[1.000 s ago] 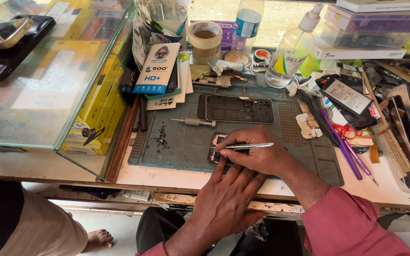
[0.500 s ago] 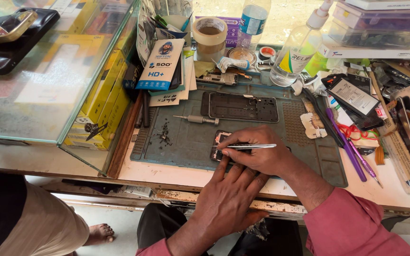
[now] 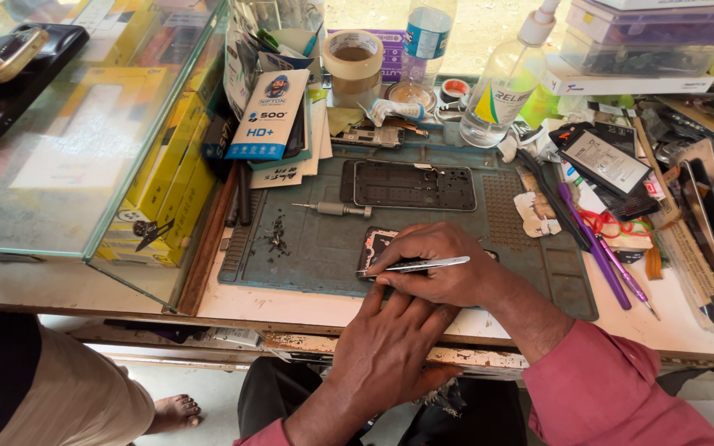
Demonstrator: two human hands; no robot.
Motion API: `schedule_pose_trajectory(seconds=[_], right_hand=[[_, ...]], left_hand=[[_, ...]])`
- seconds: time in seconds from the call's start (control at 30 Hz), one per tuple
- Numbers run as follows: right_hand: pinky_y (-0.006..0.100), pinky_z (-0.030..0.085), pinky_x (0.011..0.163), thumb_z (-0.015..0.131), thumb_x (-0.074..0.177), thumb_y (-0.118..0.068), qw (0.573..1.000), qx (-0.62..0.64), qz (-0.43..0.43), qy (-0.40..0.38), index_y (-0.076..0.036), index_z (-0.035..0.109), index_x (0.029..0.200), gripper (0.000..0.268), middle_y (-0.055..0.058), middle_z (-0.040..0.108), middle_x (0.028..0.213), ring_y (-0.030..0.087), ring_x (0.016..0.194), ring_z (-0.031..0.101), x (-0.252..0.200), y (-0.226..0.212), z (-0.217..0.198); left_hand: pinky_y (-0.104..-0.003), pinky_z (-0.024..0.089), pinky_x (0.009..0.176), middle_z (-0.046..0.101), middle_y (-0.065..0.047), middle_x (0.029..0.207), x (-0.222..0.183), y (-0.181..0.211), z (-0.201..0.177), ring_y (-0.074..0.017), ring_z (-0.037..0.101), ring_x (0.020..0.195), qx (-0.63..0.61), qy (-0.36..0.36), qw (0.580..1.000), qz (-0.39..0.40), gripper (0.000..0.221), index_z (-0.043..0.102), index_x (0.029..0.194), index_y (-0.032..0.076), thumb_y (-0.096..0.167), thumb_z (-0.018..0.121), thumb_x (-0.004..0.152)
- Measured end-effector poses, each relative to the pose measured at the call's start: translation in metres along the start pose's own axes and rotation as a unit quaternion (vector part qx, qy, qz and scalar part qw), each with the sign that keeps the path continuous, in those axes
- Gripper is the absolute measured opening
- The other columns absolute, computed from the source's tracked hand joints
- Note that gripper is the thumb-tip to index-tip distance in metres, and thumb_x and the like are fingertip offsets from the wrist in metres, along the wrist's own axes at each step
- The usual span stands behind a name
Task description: The person uses tweezers to carefully remove adhesive residue and small components from the internal frame of a disassembled smartphone. They work on the edges and corners of the device, occasionally flipping it over to access different areas.
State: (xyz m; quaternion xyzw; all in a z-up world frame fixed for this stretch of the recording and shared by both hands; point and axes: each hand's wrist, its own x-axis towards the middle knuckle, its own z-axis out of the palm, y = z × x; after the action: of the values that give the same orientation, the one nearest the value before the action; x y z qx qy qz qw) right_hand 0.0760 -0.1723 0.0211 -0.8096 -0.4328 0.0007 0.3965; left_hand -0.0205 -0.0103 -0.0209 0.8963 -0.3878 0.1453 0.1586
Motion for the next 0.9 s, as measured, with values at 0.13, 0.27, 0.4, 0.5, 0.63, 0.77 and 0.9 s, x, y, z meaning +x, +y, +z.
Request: schedule_pose_trajectory(seconds=[0.13, 0.27, 0.4, 0.5, 0.63, 0.77, 0.9], right_hand=[[0.035, 0.060, 0.076, 0.080, 0.087, -0.020, 1.000, 0.004, -0.013, 0.000, -0.013, 0.079, 0.101, 0.016, 0.005, 0.079, 0.092, 0.022, 0.087, 0.077, -0.006, 0.000, 0.000], [0.036, 0.059, 0.076, 0.079, 0.087, -0.020, 1.000, -0.003, -0.001, 0.004, -0.011, 0.079, 0.098, 0.015, 0.005, 0.079, 0.091, 0.023, 0.087, 0.077, -0.006, 0.000, -0.001], [0.036, 0.060, 0.077, 0.078, 0.087, -0.020, 1.000, 0.017, -0.002, -0.001, -0.010, 0.078, 0.099, 0.016, 0.006, 0.080, 0.093, 0.023, 0.088, 0.078, -0.007, -0.001, -0.002], [0.036, 0.061, 0.078, 0.078, 0.088, -0.018, 1.000, 0.017, -0.023, 0.013, -0.010, 0.079, 0.104, 0.018, 0.008, 0.080, 0.097, 0.023, 0.091, 0.079, -0.009, -0.008, -0.009], [0.037, 0.062, 0.087, 0.079, 0.090, -0.011, 0.991, -0.033, -0.079, 0.102, -0.009, 0.076, 0.110, 0.020, 0.008, 0.080, 0.104, 0.023, 0.101, 0.078, -0.037, -0.032, -0.041], [0.026, 0.058, 0.061, 0.082, 0.085, -0.013, 0.979, -0.136, 0.047, 0.146, -0.011, 0.079, 0.107, 0.022, 0.005, 0.081, 0.091, 0.013, 0.072, 0.071, -0.094, -0.066, -0.098], [0.026, 0.063, 0.072, 0.073, 0.090, -0.010, 0.968, -0.189, 0.054, 0.158, -0.012, 0.072, 0.114, 0.024, 0.006, 0.079, 0.095, 0.013, 0.082, 0.076, -0.158, -0.084, -0.139]], left_hand=[[-0.059, 0.032, 0.114, 0.059, -0.015, 0.131, 0.000, 0.000, 0.003, -0.0360, 0.052, 0.128, -0.015, -0.023, 1.000, -0.009, 0.085, 0.054, 0.145, 0.007, 0.061, 0.073, 0.083], [-0.058, 0.032, 0.115, 0.060, -0.015, 0.132, -0.001, 0.000, 0.001, -0.0355, 0.052, 0.129, -0.002, -0.001, 1.000, -0.001, 0.085, 0.055, 0.143, 0.006, 0.062, 0.073, 0.082], [-0.057, 0.030, 0.118, 0.059, -0.016, 0.133, -0.002, 0.001, 0.002, -0.0357, 0.051, 0.131, 0.001, -0.002, 1.000, -0.002, 0.086, 0.055, 0.143, 0.004, 0.062, 0.073, 0.082], [-0.059, 0.026, 0.120, 0.057, -0.018, 0.137, -0.002, -0.001, 0.002, -0.0377, 0.047, 0.137, 0.000, -0.011, 1.000, -0.001, 0.088, 0.053, 0.144, 0.003, 0.064, 0.072, 0.083], [-0.060, 0.022, 0.121, 0.050, -0.018, 0.151, 0.001, -0.004, -0.002, -0.0399, 0.037, 0.148, -0.015, 0.010, 1.000, 0.010, 0.091, 0.051, 0.149, 0.008, 0.067, 0.070, 0.082], [-0.061, 0.021, 0.117, 0.046, -0.017, 0.156, 0.005, -0.005, -0.013, -0.0406, 0.035, 0.147, -0.096, 0.019, 0.995, 0.003, 0.100, 0.047, 0.153, 0.008, 0.069, 0.070, 0.077], [-0.060, 0.023, 0.120, 0.047, -0.017, 0.157, 0.013, -0.022, -0.023, -0.0376, 0.038, 0.148, -0.117, 0.015, 0.993, 0.000, 0.085, 0.049, 0.151, 0.010, 0.057, 0.073, 0.084]])
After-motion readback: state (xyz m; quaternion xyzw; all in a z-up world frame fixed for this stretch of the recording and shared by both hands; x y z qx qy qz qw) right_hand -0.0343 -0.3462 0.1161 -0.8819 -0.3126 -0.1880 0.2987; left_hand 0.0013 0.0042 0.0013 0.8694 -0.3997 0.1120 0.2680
